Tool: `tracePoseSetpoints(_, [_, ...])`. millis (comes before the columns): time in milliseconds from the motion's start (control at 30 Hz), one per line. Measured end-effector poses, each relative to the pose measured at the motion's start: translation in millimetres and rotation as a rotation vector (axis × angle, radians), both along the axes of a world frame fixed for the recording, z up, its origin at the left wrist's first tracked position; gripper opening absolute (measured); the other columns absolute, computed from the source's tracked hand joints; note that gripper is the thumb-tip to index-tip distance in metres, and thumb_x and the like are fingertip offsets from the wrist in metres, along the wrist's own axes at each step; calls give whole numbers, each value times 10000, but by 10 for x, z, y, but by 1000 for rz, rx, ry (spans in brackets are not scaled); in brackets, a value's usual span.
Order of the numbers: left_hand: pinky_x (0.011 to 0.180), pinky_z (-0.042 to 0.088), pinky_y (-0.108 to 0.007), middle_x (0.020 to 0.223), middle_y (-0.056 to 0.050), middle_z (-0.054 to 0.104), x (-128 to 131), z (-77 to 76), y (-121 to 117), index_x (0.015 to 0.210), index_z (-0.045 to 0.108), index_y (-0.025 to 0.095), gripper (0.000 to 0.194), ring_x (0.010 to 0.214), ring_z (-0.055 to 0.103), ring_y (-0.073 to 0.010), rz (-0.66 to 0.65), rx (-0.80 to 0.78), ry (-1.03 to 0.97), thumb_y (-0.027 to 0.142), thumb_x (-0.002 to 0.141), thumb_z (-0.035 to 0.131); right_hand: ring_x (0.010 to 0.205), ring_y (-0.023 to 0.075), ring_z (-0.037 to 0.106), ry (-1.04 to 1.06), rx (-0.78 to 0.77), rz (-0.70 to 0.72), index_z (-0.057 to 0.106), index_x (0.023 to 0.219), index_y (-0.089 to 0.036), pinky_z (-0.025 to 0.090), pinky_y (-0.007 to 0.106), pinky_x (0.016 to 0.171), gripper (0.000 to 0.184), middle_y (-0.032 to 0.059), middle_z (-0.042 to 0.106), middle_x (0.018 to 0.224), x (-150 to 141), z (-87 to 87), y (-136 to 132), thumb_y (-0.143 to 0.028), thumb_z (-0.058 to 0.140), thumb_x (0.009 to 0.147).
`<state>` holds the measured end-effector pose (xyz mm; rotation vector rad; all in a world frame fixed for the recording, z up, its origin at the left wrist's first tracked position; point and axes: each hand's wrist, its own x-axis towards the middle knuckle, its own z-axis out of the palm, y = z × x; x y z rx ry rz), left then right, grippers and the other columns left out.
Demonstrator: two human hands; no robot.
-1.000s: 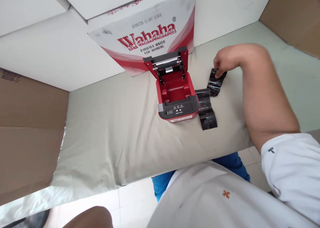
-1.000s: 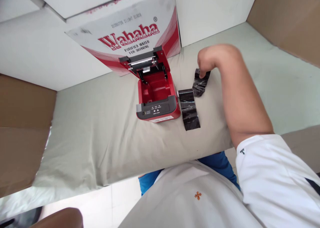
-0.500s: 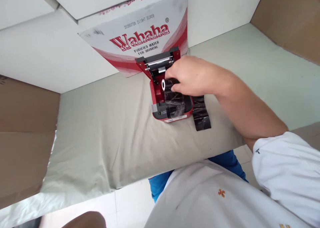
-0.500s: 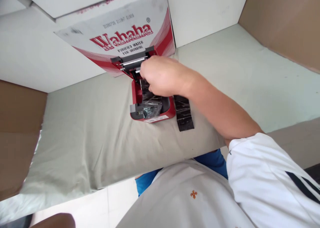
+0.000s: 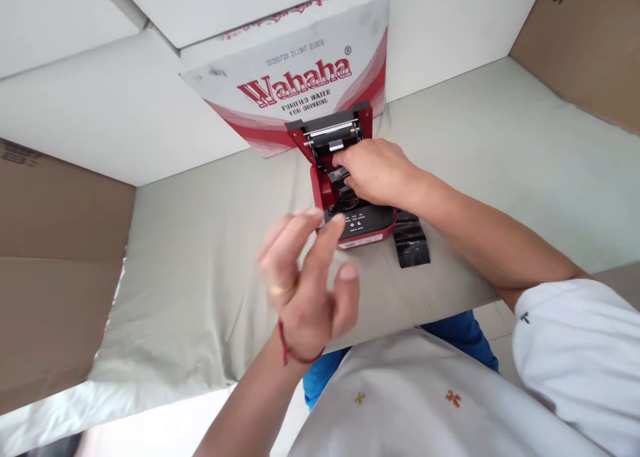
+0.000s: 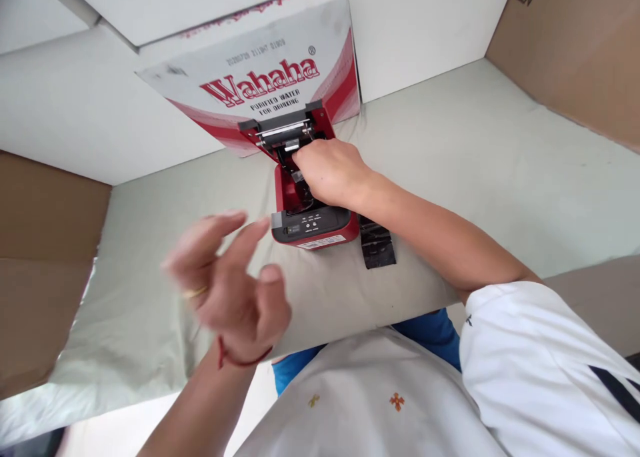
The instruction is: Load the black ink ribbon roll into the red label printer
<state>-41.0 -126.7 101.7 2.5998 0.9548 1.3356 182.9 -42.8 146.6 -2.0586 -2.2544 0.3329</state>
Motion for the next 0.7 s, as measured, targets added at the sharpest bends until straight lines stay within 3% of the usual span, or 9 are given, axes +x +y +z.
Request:
tracePoseSetpoints(67, [1225, 534, -525, 1513, -165, 760, 155, -121, 145, 1662, 665, 239, 560, 1445, 704, -364, -15, 106, 10, 245, 1104, 619, 1239, 348, 795, 7, 5, -2, 804, 1469, -262, 514, 383, 846, 466, 138, 853, 1398, 4, -4, -2, -224, 613, 1046])
tracePoseSetpoints(167, [1062, 580, -465, 1275, -147, 847, 327, -311, 319, 1463, 774, 195, 382, 1211, 774, -303, 45, 142, 111, 238, 1116, 620, 1217, 345, 797, 2, 9, -14, 806, 1476, -266, 511, 385, 847, 448, 143, 860, 1374, 7, -29, 8, -267, 627, 1065])
tracePoseSetpoints(300, [1009, 593, -442, 1173, -131, 858, 331, -495, 360, 1371, 823, 205, 324, 1134, 764, -282, 69, 223, 116, 240, 1119, 622, 1167, 339, 796, -12, -2, -8, 829, 1431, -278, 486, 387, 820, 418, 140, 875, 1309, -4, -51, 27, -261, 632, 1062])
tracePoseSetpoints(400, [1023, 599, -440, 1130, -121, 850, 275, -563, 321, 1394, 825, 215, 351, 1107, 752, -279, 46, 271, 75, 194, 1074, 683, 1139, 305, 783, 4, -54, 58, 838, 1397, -253, 469, 370, 823, 394, 128, 871, 1327, 5, 62, -21, -240, 616, 1071])
tracePoseSetpoints(500, [985, 593, -429, 1099, -110, 836, 274, -589, 285, 1397, 824, 217, 348, 1071, 750, -269, 34, 275, 62, 207, 1063, 731, 1138, 263, 760, 143, -62, 208, 860, 1306, -244, 481, 347, 890, 353, 73, 874, 1300, 65, 290, -135, -257, 570, 1106])
tracePoseSetpoints(600, [952, 583, -415, 1051, -97, 818, 314, -585, 259, 1336, 842, 223, 297, 1028, 743, -257, 40, 284, 56, 202, 1053, 755, 1155, 247, 746, 264, 128, 123, 815, 1387, -258, 507, 344, 960, 462, 56, 856, 1314, 169, 472, -207, -349, 409, 1185])
tracePoseSetpoints(700, [927, 583, -397, 1004, -87, 797, 341, -570, 231, 1255, 848, 213, 238, 988, 726, -240, 19, 302, 45, 163, 1043, 752, 1378, 299, 681, 183, 336, -57, 664, 1644, -298, 509, 383, 1041, 576, 99, 787, 1499, 267, 472, -144, -443, 325, 1201])
